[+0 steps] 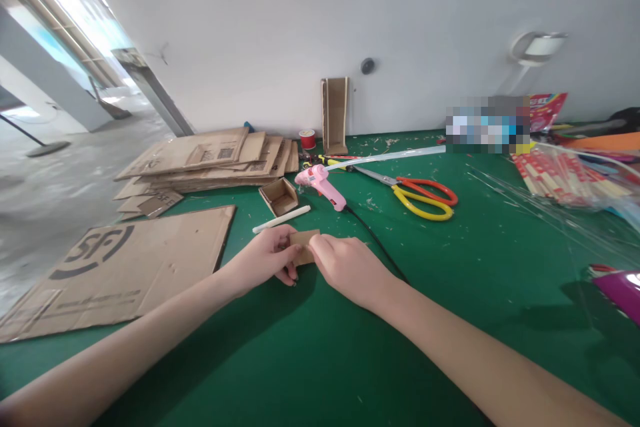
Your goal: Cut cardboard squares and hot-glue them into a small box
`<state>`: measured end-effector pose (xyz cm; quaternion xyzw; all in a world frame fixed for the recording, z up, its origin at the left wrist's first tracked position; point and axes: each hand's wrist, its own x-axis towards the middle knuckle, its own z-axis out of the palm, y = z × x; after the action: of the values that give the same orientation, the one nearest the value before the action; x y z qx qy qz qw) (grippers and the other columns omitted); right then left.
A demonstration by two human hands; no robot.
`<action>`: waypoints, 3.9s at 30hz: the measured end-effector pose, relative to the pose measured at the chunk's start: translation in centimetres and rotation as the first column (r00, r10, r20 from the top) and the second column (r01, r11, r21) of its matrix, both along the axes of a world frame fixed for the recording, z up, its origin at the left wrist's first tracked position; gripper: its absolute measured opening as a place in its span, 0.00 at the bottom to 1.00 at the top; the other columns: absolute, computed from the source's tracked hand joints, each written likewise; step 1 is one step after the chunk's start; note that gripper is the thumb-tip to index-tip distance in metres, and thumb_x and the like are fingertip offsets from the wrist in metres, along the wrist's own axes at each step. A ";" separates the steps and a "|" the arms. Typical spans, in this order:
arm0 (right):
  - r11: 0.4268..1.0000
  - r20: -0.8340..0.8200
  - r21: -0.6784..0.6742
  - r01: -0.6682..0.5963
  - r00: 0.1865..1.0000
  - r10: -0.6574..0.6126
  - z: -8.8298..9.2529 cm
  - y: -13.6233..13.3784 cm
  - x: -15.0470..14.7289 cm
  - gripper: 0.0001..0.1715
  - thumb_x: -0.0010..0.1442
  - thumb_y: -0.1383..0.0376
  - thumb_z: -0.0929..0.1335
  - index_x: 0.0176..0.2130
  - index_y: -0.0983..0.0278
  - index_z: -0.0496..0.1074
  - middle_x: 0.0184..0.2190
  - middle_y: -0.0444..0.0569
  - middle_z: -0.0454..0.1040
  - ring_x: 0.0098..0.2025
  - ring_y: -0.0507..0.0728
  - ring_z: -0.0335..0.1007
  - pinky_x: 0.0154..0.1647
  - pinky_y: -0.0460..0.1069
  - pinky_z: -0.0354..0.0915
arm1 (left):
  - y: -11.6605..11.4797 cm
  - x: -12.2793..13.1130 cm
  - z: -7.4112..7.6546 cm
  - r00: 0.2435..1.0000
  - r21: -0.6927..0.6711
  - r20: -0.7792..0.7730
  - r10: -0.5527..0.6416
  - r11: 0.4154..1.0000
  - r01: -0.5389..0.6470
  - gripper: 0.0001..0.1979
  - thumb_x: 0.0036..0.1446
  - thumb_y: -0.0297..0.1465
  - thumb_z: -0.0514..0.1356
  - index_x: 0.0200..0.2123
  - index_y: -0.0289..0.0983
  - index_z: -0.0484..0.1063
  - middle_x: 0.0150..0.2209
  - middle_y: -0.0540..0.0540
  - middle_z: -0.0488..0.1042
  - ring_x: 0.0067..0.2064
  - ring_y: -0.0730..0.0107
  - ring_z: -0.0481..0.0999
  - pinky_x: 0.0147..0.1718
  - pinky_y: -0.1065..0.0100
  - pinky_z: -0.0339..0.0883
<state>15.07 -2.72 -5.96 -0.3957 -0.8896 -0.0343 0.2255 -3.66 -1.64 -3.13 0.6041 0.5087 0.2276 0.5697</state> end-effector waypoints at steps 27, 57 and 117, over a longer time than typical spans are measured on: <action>1.000 0.056 0.018 0.007 0.998 -0.008 0.0 -0.5 -0.4 0.14 0.64 0.71 0.56 0.30 0.65 0.63 0.22 0.47 0.68 0.20 0.51 0.63 0.21 0.48 0.46 | -0.3 0.5 -0.6 0.998 0.035 -0.016 0.053 0.998 -0.053 0.03 0.55 0.27 0.57 0.33 0.35 0.63 0.19 0.54 0.68 0.21 0.72 0.75 0.21 0.69 0.74; 0.999 -0.031 -0.049 0.004 1.000 -0.005 0.2 -0.5 -0.2 0.16 0.67 0.67 0.54 0.33 0.66 0.64 0.23 0.48 0.71 0.22 0.53 0.67 0.22 0.48 0.49 | -0.3 0.4 -0.9 0.997 0.046 -0.004 0.072 0.996 -0.071 0.04 0.56 0.27 0.56 0.31 0.36 0.61 0.19 0.55 0.68 0.21 0.72 0.76 0.20 0.69 0.75; 0.966 -0.030 -0.256 0.021 0.999 -0.029 1.2 -0.7 -0.9 0.11 0.64 0.69 0.56 0.30 0.63 0.60 0.23 0.48 0.69 0.23 0.53 0.64 0.22 0.47 0.48 | -1.0 0.8 -0.4 0.996 0.126 0.018 0.091 0.988 -0.093 0.05 0.52 0.25 0.57 0.29 0.36 0.61 0.20 0.54 0.68 0.20 0.73 0.75 0.19 0.72 0.73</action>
<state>14.15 -3.43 -4.79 -0.4331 -0.8777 0.0844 0.1870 -2.87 -2.63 -3.56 0.6134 0.5171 0.2890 0.5223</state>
